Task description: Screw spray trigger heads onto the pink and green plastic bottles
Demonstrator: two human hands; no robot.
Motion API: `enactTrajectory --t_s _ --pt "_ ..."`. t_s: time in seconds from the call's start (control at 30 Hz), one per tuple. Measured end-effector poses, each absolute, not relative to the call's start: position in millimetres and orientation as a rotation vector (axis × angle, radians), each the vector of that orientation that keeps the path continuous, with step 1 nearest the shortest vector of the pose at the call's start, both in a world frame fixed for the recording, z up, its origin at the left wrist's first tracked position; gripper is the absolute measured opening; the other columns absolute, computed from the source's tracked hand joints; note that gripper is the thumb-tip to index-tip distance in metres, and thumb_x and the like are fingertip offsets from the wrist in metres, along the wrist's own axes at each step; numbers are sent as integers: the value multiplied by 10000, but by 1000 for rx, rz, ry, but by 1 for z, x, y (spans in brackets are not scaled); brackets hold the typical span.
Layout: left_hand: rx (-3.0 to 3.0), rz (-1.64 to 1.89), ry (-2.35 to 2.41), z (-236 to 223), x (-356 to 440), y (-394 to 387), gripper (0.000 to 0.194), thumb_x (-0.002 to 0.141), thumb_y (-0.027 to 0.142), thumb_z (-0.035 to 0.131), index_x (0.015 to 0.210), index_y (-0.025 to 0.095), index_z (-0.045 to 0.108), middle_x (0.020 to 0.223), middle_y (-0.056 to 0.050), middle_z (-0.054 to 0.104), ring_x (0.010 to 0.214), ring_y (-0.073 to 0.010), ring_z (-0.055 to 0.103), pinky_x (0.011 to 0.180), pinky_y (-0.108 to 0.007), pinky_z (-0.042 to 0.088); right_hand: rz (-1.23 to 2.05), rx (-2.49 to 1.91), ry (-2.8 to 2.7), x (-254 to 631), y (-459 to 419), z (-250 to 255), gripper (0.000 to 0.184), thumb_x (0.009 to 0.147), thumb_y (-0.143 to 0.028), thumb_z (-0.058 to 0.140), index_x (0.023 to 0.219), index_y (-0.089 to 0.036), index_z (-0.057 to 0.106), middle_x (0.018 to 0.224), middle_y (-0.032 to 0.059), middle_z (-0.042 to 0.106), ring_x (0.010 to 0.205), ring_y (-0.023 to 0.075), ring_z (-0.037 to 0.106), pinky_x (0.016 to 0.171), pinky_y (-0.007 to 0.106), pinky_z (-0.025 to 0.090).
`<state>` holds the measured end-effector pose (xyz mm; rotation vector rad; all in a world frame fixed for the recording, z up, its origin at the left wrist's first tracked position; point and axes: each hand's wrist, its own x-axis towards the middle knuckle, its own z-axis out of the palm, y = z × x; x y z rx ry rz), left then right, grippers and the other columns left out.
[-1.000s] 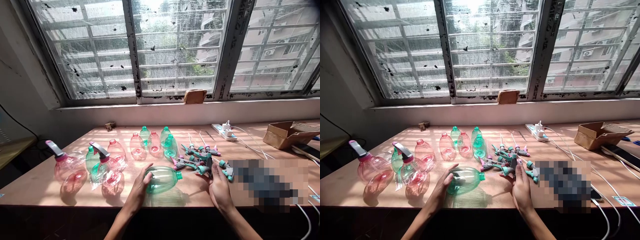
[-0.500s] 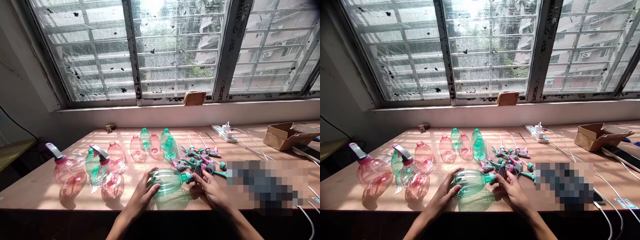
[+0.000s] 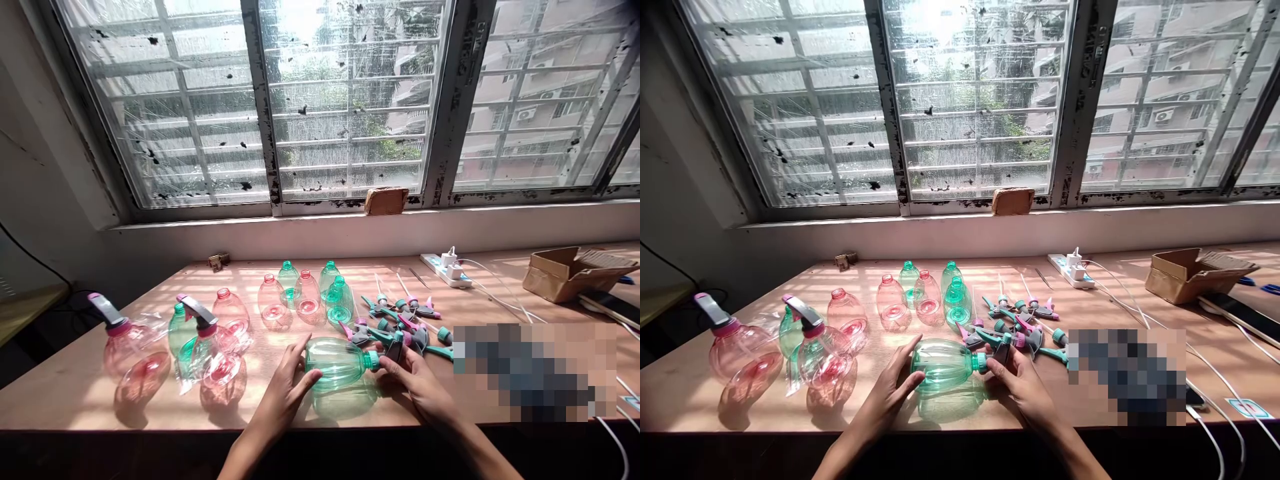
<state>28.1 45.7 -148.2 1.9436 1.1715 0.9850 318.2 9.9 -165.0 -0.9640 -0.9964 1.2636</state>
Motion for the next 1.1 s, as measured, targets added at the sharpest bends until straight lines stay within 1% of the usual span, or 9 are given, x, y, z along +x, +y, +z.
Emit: enactTrajectory --t_s 0.2,0.3,0.37,0.43,0.53,0.63,0.9,1.0,1.1 --pt "1766 1008 970 -155 27 46 872 862 432 800 1601 279 363 1482 -176 523 1241 -321 673 1088 -520 566 1264 -948 -968 316 12 -171 547 751 -573 921 1085 -164 778 799 54 795 686 205 727 635 314 567" --pt "1786 1052 920 -155 28 44 990 791 384 882 1616 300 342 1608 -191 407 1405 -362 571 1153 -543 532 1265 -942 -966 317 14 -172 558 736 -580 930 1088 -171 786 872 66 810 752 225 752 685 327 581" --pt "1807 1057 889 -154 28 43 998 778 422 903 1614 310 369 1701 -176 296 1506 -389 468 1202 -554 486 1265 -933 -958 317 14 -171 546 731 -579 935 1075 -178 798 905 69 816 785 228 757 727 334 590" --pt "1806 1057 883 -154 28 43 881 856 501 828 1602 303 404 1742 -164 248 1542 -395 424 1216 -550 471 1256 -913 -952 317 14 -170 509 734 -566 940 1046 -186 809 926 67 820 795 218 753 757 331 595" --pt "1772 1088 1041 -153 27 45 671 1013 598 566 1567 237 451 1657 -205 429 1500 -381 492 1203 -578 468 1264 -891 -956 318 14 -171 476 753 -546 936 1050 -195 812 947 66 823 811 215 756 782 331 599" --pt "1739 1093 1206 -151 27 48 674 1029 654 450 1506 181 508 1507 -230 607 1419 -398 575 1207 -623 432 1282 -883 -955 318 14 -174 473 781 -517 928 1104 -194 805 958 64 823 822 215 762 788 327 600" --pt "1977 991 1141 -145 28 44 479 1055 533 479 1417 248 607 1407 -158 693 1310 -350 649 1128 -498 514 1290 -837 -874 315 10 -175 454 728 -418 982 1083 -227 772 1049 60 815 902 236 776 830 353 619" --pt "1906 989 1063 -150 27 45 476 1046 510 511 1442 250 559 1349 -151 713 1195 -324 708 1055 -472 575 1239 -934 -956 318 12 -176 484 739 -473 963 1070 -183 762 923 72 814 809 226 749 728 331 600" --pt "1835 1011 966 -158 26 47 453 1006 470 601 1409 272 534 1412 -141 655 1095 -283 736 1001 -451 617 1211 -945 -1001 319 15 -178 475 776 -519 924 1036 -165 742 804 49 787 700 186 687 623 291 548"
